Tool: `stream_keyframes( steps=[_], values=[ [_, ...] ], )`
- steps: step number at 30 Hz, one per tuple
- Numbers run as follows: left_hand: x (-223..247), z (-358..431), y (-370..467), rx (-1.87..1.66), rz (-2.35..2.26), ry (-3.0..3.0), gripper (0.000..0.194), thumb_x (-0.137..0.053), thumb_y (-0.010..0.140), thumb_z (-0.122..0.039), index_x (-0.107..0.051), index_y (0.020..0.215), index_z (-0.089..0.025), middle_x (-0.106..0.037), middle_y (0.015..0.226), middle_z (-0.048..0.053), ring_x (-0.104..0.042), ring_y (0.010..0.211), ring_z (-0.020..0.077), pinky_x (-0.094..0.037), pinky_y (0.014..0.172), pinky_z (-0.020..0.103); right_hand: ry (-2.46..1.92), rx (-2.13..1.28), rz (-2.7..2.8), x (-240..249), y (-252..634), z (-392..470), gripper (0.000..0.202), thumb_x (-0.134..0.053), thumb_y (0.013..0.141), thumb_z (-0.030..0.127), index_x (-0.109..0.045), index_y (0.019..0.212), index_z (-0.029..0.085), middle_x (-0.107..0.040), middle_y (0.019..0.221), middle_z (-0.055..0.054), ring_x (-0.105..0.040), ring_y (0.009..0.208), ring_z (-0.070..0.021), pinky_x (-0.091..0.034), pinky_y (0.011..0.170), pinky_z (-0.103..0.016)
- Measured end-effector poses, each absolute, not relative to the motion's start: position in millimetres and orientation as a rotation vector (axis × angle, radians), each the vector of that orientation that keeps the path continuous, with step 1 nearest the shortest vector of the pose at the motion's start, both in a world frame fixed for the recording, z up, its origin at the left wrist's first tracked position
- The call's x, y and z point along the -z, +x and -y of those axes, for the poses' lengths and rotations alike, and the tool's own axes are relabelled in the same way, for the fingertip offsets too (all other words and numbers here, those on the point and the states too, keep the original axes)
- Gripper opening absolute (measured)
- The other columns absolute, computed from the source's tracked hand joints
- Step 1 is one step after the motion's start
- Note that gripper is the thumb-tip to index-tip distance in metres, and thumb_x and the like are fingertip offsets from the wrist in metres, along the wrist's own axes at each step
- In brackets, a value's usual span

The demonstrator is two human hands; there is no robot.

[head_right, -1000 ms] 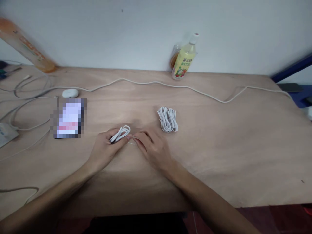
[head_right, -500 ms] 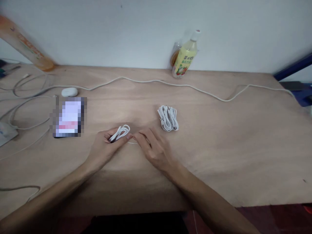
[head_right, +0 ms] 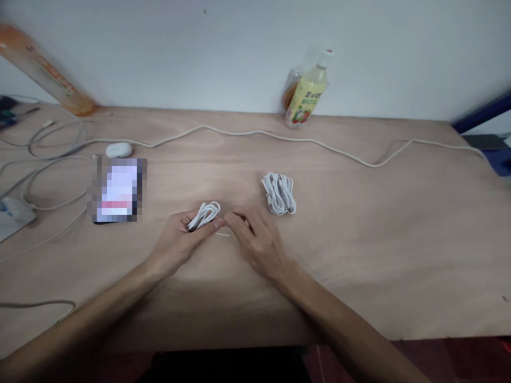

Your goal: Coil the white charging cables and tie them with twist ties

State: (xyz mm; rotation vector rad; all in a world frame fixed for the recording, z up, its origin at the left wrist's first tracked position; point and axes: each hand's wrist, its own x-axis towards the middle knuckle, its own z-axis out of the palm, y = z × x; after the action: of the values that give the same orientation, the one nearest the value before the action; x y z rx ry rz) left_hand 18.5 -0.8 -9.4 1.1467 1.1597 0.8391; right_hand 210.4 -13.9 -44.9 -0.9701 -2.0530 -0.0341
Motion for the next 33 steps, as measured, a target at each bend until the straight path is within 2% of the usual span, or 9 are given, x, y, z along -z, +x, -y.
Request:
stream_keyframes(
  steps=[4,8,16,25,33],
  values=[
    [9.3,1.7,17.7,-0.831,-1.119,1.135,0.027,-0.078,0.082,-0.044,-0.068,0.076,-0.021,-0.054,0.075,-0.002,-0.045,0.071,0.0143,-0.042,0.068,0.026,-1.014,-0.065,2.034,43.6,208.7,15.8,0.02,-0.053,0.111,0.013,-0.069,0.117,0.024,-0.072,0.097,-0.007,-0.069,0.087,-0.0216,-0.057,0.076,-0.035],
    [9.6,1.1,16.8,-0.862,-1.152,1.152,0.028,-0.078,0.081,-0.044,-0.064,0.073,-0.021,-0.052,0.074,-0.002,-0.045,0.071,0.0146,-0.042,0.068,0.026,-1.031,-0.135,1.979,44.9,209.1,15.7,0.016,-0.058,0.11,0.015,-0.07,0.111,0.024,-0.072,0.096,-0.006,-0.069,0.089,-0.021,-0.057,0.077,-0.034],
    [11.8,0.8,17.3,-0.862,-1.224,1.152,0.037,-0.078,0.081,-0.049,-0.056,0.069,-0.021,-0.043,0.072,-0.004,-0.037,0.068,0.0134,-0.033,0.062,0.026,-1.058,-0.448,1.9,43.5,211.9,12.1,0.008,-0.064,0.108,0.017,-0.07,0.107,0.023,-0.073,0.094,-0.003,-0.066,0.072,-0.0149,-0.053,0.06,-0.028],
    [13.9,-0.2,17.6,-0.905,-1.196,1.219,0.028,-0.076,0.082,-0.041,-0.061,0.072,-0.02,-0.047,0.071,-0.004,-0.041,0.069,0.0135,-0.038,0.067,0.026,-1.12,-0.692,1.769,43.6,211.0,11.8,0.01,-0.068,0.104,0.018,-0.071,0.096,0.024,-0.069,0.088,0.0,-0.06,0.067,-0.0125,-0.047,0.055,-0.025],
    [20.2,0.9,16.5,-0.926,-1.22,1.295,0.021,-0.077,0.084,-0.039,-0.071,0.078,-0.019,-0.063,0.076,-0.001,-0.054,0.074,0.0164,-0.045,0.073,0.028,-1.196,-0.86,1.685,40.9,208.5,12.4,0.01,-0.067,0.102,0.025,-0.071,0.093,0.024,-0.069,0.087,-0.001,-0.057,0.067,-0.0138,-0.043,0.055,-0.026]
  ],
)
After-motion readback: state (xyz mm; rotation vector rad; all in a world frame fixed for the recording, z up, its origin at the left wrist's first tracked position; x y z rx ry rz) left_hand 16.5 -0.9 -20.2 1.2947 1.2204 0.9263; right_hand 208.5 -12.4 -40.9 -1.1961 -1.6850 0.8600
